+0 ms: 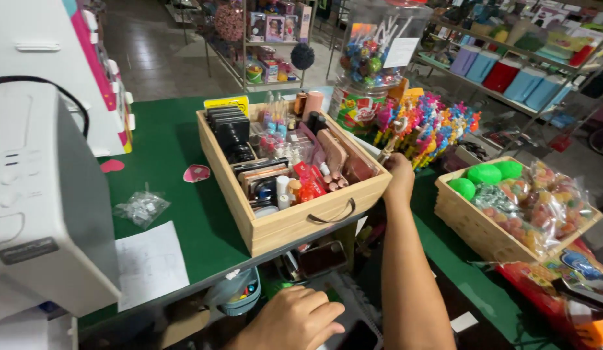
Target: Organizing and sorting pens and small retail products in a wooden tray
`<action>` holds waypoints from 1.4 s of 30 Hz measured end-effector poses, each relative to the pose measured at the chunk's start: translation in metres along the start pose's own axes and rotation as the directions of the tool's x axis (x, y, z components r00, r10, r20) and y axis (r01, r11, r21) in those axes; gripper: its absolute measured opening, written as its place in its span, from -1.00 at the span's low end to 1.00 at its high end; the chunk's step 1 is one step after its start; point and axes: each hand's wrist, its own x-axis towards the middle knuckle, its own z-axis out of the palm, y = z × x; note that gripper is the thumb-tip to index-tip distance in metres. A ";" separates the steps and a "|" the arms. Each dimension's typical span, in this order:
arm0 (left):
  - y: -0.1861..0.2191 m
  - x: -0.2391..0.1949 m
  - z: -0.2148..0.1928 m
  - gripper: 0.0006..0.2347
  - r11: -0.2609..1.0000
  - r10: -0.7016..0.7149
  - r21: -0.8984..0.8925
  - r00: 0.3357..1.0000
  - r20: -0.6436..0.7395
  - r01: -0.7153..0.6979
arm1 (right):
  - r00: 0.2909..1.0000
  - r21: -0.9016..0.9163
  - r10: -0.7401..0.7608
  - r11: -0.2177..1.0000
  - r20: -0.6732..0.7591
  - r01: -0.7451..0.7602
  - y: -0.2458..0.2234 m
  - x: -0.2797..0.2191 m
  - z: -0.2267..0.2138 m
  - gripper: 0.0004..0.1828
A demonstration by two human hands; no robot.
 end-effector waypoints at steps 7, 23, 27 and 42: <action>-0.008 -0.012 -0.001 -0.78 0.997 -0.037 -0.060 0.999 0.039 0.039 | 0.991 -0.058 0.104 0.993 0.085 -0.099 -0.002 -0.001 0.004 -0.70; -0.010 -0.013 0.014 -0.72 0.999 0.008 -0.032 1.000 -0.016 -0.008 | 0.990 -0.114 0.011 0.993 0.139 0.005 -0.049 -0.024 -0.027 -0.70; -0.011 -0.014 0.012 -0.72 0.999 -0.004 -0.042 1.000 0.006 0.004 | 0.945 -0.131 -0.044 0.987 0.323 0.091 -0.050 -0.004 -0.026 -0.54; -0.016 -0.025 0.010 -0.75 0.994 -0.011 -0.105 0.999 0.036 0.015 | 0.978 -0.317 -0.050 0.942 0.201 0.113 -0.081 -0.023 -0.071 -0.66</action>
